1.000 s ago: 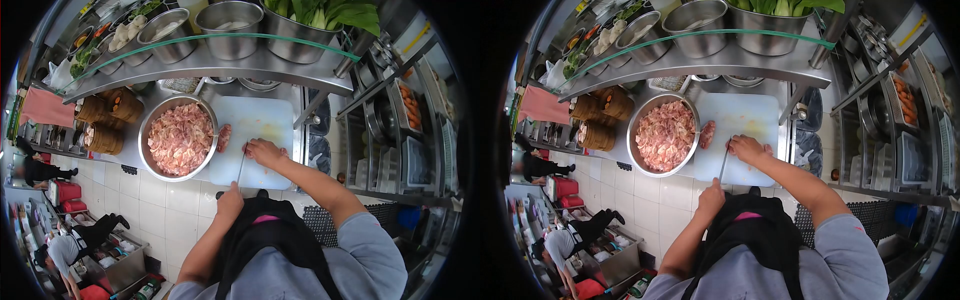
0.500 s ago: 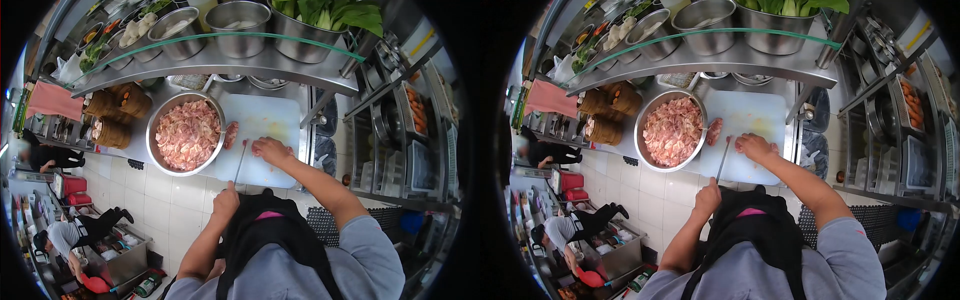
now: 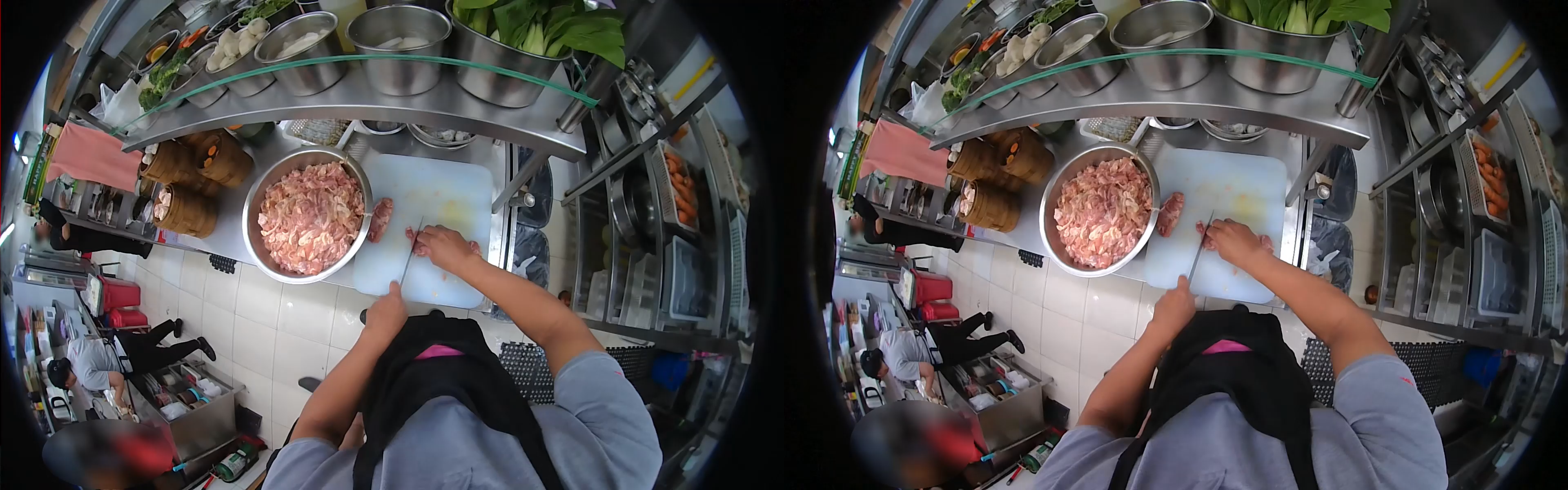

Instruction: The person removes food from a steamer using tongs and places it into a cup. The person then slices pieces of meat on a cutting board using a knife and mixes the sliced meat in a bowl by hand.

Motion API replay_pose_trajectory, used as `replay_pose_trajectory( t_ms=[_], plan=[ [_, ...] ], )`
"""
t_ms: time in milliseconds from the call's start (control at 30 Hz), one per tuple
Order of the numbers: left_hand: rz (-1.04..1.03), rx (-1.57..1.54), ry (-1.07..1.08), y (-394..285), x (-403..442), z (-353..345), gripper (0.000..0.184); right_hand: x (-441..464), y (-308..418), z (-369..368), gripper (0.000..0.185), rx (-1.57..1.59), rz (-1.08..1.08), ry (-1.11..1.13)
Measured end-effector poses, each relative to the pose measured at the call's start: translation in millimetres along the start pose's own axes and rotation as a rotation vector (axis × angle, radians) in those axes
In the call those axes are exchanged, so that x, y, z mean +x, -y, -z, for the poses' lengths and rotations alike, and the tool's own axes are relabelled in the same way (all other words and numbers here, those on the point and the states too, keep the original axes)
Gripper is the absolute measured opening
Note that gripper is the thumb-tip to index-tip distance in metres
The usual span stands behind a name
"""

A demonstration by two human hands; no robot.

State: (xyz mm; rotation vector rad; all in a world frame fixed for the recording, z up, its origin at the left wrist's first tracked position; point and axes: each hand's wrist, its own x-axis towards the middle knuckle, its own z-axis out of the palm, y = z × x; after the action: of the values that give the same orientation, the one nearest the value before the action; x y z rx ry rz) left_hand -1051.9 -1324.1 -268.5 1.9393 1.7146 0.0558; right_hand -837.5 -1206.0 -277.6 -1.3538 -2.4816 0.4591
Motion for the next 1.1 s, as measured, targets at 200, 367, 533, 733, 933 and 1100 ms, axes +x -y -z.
replay_pose_trajectory(
  t_ms=[200, 367, 533, 733, 933, 1100],
  plan=[
    [0.102, 0.117, 0.066, 7, -38, 30, 0.023, -11, -3, -3, 0.017, 0.198, -0.04, -0.081],
    [0.014, 0.058, 0.096, -7, -25, 23, 0.024, -8, -5, -6, 0.016, 0.073, 0.016, -0.066],
    [0.015, 0.031, 0.01, -10, 29, -10, 0.027, -4, -7, -8, 0.014, 0.034, 0.061, -0.059],
    [0.022, 0.01, 0.04, 7, -32, -7, 0.028, -5, -7, -6, 0.013, 0.069, 0.022, -0.056],
    [0.011, 0.078, 0.019, 6, -41, 26, 0.024, -12, -4, 13, 0.01, 0.299, -0.06, -0.026],
    [0.018, 0.064, 0.118, -24, -29, 32, 0.022, -8, -12, -1, 0.015, 0.209, 0.099, -0.094]
  ],
)
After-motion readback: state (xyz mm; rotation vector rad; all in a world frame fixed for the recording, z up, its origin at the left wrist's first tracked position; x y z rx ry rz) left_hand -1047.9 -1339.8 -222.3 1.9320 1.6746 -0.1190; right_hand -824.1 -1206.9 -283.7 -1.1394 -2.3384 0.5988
